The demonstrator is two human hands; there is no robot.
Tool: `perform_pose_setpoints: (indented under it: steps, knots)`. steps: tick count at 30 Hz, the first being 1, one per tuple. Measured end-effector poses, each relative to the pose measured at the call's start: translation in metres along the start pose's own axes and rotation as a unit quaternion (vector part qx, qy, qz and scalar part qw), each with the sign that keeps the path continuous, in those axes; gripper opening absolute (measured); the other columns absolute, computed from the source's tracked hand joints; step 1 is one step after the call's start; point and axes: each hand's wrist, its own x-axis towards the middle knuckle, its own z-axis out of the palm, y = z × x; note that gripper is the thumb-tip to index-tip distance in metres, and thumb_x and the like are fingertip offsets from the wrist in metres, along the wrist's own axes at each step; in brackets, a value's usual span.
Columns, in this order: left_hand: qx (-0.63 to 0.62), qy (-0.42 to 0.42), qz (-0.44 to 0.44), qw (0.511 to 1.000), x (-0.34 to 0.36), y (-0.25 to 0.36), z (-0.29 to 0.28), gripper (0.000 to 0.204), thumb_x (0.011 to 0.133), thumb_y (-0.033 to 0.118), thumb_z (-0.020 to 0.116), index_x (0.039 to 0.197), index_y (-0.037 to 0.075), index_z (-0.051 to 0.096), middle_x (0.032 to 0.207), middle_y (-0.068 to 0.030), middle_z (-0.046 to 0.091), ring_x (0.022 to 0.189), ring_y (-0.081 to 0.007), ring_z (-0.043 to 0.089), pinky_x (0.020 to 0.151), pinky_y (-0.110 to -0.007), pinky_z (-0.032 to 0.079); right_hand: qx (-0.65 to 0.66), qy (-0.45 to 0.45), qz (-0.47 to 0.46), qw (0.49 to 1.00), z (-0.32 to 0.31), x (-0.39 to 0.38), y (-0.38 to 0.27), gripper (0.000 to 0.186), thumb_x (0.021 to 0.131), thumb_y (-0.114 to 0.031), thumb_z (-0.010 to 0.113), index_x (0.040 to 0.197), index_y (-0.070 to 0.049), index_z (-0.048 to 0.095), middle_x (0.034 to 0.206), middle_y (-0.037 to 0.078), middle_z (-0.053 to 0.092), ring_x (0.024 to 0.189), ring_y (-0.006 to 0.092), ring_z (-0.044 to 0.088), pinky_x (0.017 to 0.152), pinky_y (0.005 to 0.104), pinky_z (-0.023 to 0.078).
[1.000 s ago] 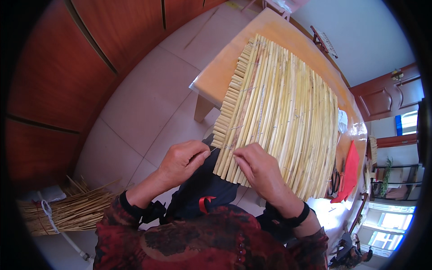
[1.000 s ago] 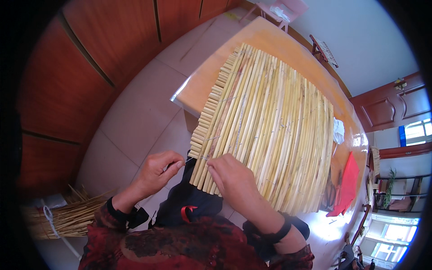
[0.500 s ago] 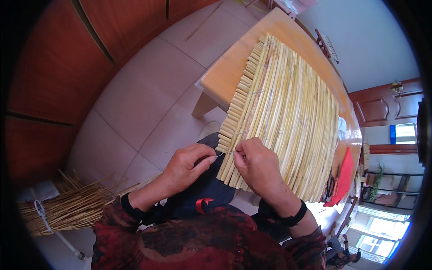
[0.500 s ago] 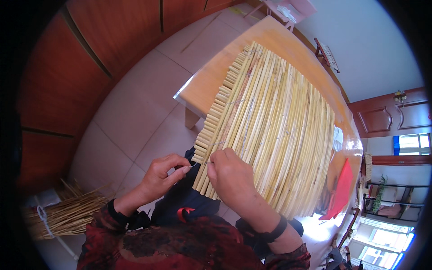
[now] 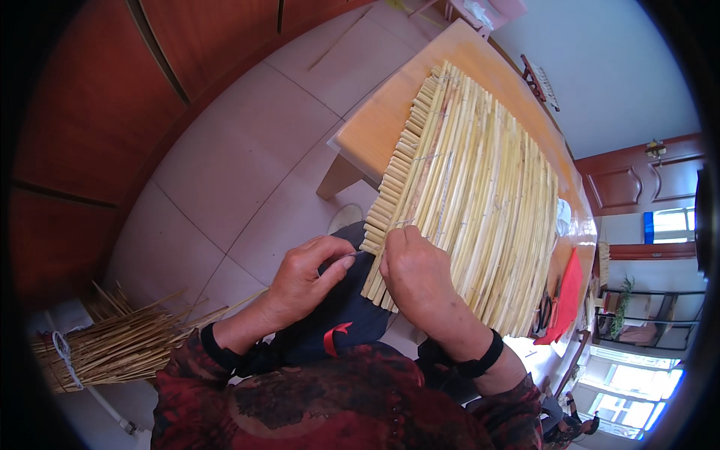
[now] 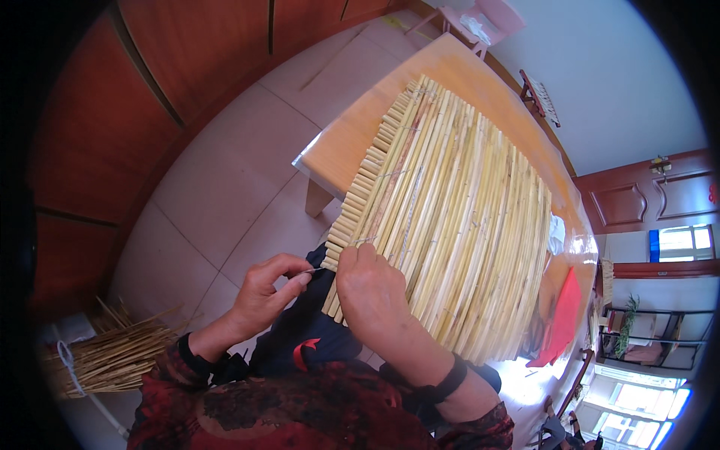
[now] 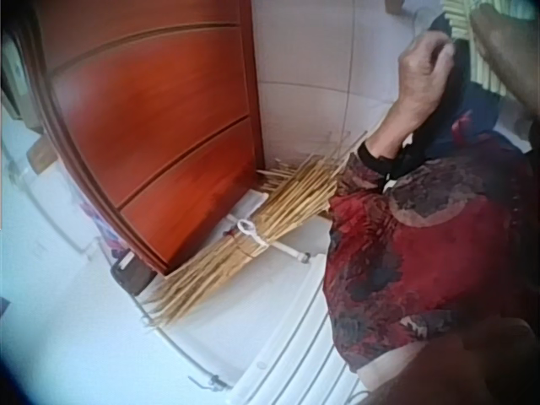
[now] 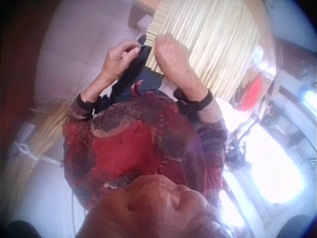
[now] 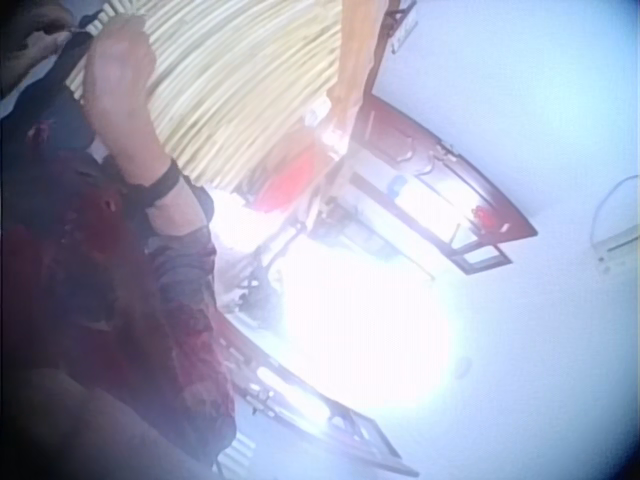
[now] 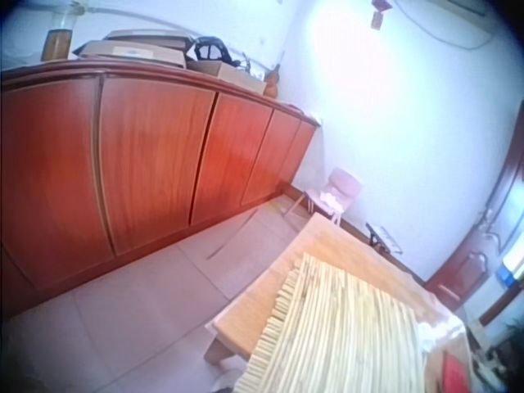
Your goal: The person weaves a bamboo mat by aligning thin wooden slats and sewing them together with white thread and a large needle. The person uses scissors to trim the excess thread and slat ends.
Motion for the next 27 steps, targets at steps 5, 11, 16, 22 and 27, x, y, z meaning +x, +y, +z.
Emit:
perform_pose_setpoints:
  steps: [5, 11, 16, 22, 27]
  knots:
    - [0.049, -0.026, -0.040, 0.998, -0.005, -0.002, 0.012, 0.036, 0.075, 0.015, 0.069, 0.104, 0.002, 0.052, 0.078, -0.0093, 0.055, 0.071, -0.0211, 0.056, 0.064, -0.031, 0.047, 0.083, 0.041, 0.023, 0.995, 0.010, -0.003, 0.012, 0.013, 0.071, -0.011, 0.059, 0.079, -0.004, 0.051, 0.076, 0.013, 0.052, 0.065, 0.0297, 0.058, 0.054, 0.0368, 0.049]
    - [0.059, -0.043, -0.122, 0.990, -0.001, 0.002, 0.023, 0.046, 0.075, 0.019, 0.070, 0.110, -0.001, 0.047, 0.085, -0.0080, 0.054, 0.077, -0.0157, 0.055, 0.069, -0.029, 0.047, 0.209, 0.019, 0.048, 0.977, 0.008, -0.006, 0.024, 0.009, 0.073, -0.011, 0.059, 0.078, -0.007, 0.052, 0.076, 0.011, 0.054, 0.064, 0.0289, 0.059, 0.056, 0.0372, 0.048]
    - [0.032, -0.035, -0.118, 0.992, 0.000, -0.001, 0.025, 0.047, 0.075, 0.019, 0.068, 0.111, -0.001, 0.046, 0.083, -0.0094, 0.055, 0.076, -0.0183, 0.056, 0.068, -0.030, 0.047, 0.291, 0.008, 0.052, 0.955, 0.004, -0.012, 0.030, 0.010, 0.073, -0.009, 0.061, 0.078, -0.006, 0.052, 0.074, 0.012, 0.054, 0.064, 0.0271, 0.059, 0.056, 0.0359, 0.047]
    - [-0.002, -0.059, -0.142, 0.988, 0.000, -0.001, 0.025, 0.048, 0.078, 0.018, 0.067, 0.114, -0.003, 0.044, 0.086, -0.0080, 0.054, 0.076, -0.0137, 0.055, 0.068, -0.028, 0.048, 0.299, 0.017, 0.052, 0.953, 0.001, -0.009, 0.023, 0.013, 0.074, -0.010, 0.063, 0.078, -0.004, 0.052, 0.074, 0.013, 0.053, 0.062, 0.0267, 0.058, 0.056, 0.0352, 0.047]
    - [0.009, -0.060, -0.122, 0.991, 0.000, -0.002, 0.026, 0.048, 0.078, 0.017, 0.067, 0.115, -0.003, 0.044, 0.086, -0.0083, 0.055, 0.076, -0.0138, 0.056, 0.068, -0.028, 0.048, 0.197, 0.009, 0.008, 0.980, 0.005, -0.003, 0.027, 0.010, 0.075, -0.007, 0.063, 0.080, -0.003, 0.056, 0.072, 0.010, 0.052, 0.062, 0.0220, 0.056, 0.056, 0.0321, 0.045]
